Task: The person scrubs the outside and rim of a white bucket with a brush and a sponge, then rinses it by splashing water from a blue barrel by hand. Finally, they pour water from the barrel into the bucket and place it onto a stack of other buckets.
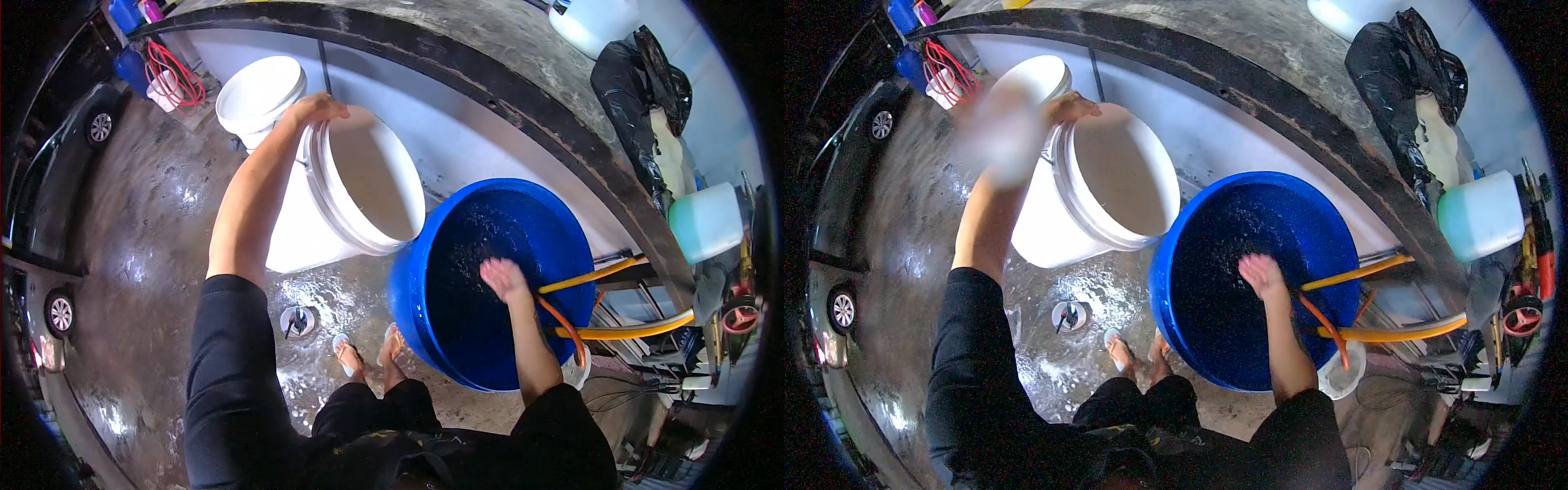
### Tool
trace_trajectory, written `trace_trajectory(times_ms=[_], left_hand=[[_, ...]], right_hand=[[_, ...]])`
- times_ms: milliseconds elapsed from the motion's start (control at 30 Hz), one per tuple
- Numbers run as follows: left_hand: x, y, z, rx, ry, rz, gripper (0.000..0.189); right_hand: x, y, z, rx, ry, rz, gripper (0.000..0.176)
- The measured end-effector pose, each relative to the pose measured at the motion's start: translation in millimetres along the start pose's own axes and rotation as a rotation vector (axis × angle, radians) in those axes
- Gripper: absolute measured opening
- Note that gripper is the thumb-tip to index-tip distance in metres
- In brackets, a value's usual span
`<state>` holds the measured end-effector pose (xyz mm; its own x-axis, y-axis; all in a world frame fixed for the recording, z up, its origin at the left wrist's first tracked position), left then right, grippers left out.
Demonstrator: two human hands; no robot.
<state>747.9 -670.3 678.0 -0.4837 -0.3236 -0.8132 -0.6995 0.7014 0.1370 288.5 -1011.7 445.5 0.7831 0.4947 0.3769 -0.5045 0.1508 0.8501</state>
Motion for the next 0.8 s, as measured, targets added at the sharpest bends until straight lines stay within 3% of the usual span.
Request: trace_trajectory(times_ms=[67, 100, 133, 167, 200, 233, 267, 300, 333, 433, 467, 500, 533, 600, 667, 700, 800], left_hand=[[0, 6, 2, 0.060, 0.043, 0.001, 0.052], [-1, 9, 4, 0.083, 0.049, 0.001, 0.050], [-3, 13, 4, 0.106, 0.049, 0.003, 0.048], [-6, 18, 1, 0.108, 0.017, 0.014, 0.046], [-11, 29, -3, 0.094, -0.030, 0.027, 0.044], [-12, 40, -12, 0.080, -0.102, 0.070, 0.047], [-13, 52, -22, 0.069, -0.174, 0.114, 0.050], [-26, 65, -32, 0.029, -0.187, 0.019, 0.052], [-30, 84, -48, 0.006, -0.190, -0.023, 0.053], [-36, 123, -92, 0.040, -0.231, -0.161, 0.054], [-30, 124, -94, 0.060, -0.237, -0.185, 0.054], [-22, 104, -69, -0.065, -0.284, -0.205, 0.052], [-16, 95, -54, -0.192, -0.329, -0.222, 0.051], [-1, 97, -51, -0.204, -0.318, -0.223, 0.052], [12, 94, -11, -0.077, -0.256, -0.609, 0.053], [22, 95, 7, -0.075, -0.101, -0.687, 0.054], [31, 151, -19, -0.183, -0.025, -0.997, 0.043]], right_hand=[[-98, -28, -31, 0.033, 0.101, -0.209, 0.035], [-113, 0, -42, -0.020, 0.109, -0.218, 0.037], [-176, -40, -53, 0.222, 0.224, -0.444, 0.039], [-240, -77, -55, 0.108, 0.292, -0.511, 0.044], [-260, -112, -58, 0.112, 0.294, -0.503, 0.044], [-277, -141, -57, -0.020, 0.240, -0.436, 0.048], [-250, -125, -52, -0.152, 0.188, -0.370, 0.055], [-229, -111, -55, -0.028, 0.015, -0.346, 0.052], [-158, -54, -57, 0.090, -0.167, -0.340, 0.050], [15, -5, -8, 0.190, -0.234, 0.515, 0.049], [82, 49, 5, 0.051, 0.042, 0.276, 0.051], [147, 94, 8, 0.066, 0.272, 0.505, 0.052], [204, 137, 5, 0.088, 0.297, 0.613, 0.052], [270, 184, 5, -0.017, 0.349, 0.865, 0.052], [290, 201, 7, -0.099, 0.293, 0.856, 0.051], [286, 196, 7, -0.092, 0.297, 0.861, 0.051], [218, 142, 17, -0.147, 0.270, 0.562, 0.046]])
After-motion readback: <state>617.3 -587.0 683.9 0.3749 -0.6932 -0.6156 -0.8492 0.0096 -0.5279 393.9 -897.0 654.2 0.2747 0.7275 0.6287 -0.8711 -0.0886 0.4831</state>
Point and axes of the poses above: each hand's wrist, its own y-axis away from the middle knuckle, its own x-axis out of the palm, z = x × y, the point moved 8 cm from there along -y, towards the middle knuckle, and after that the axes turned 14 degrees about x, right-handed, at the moved point
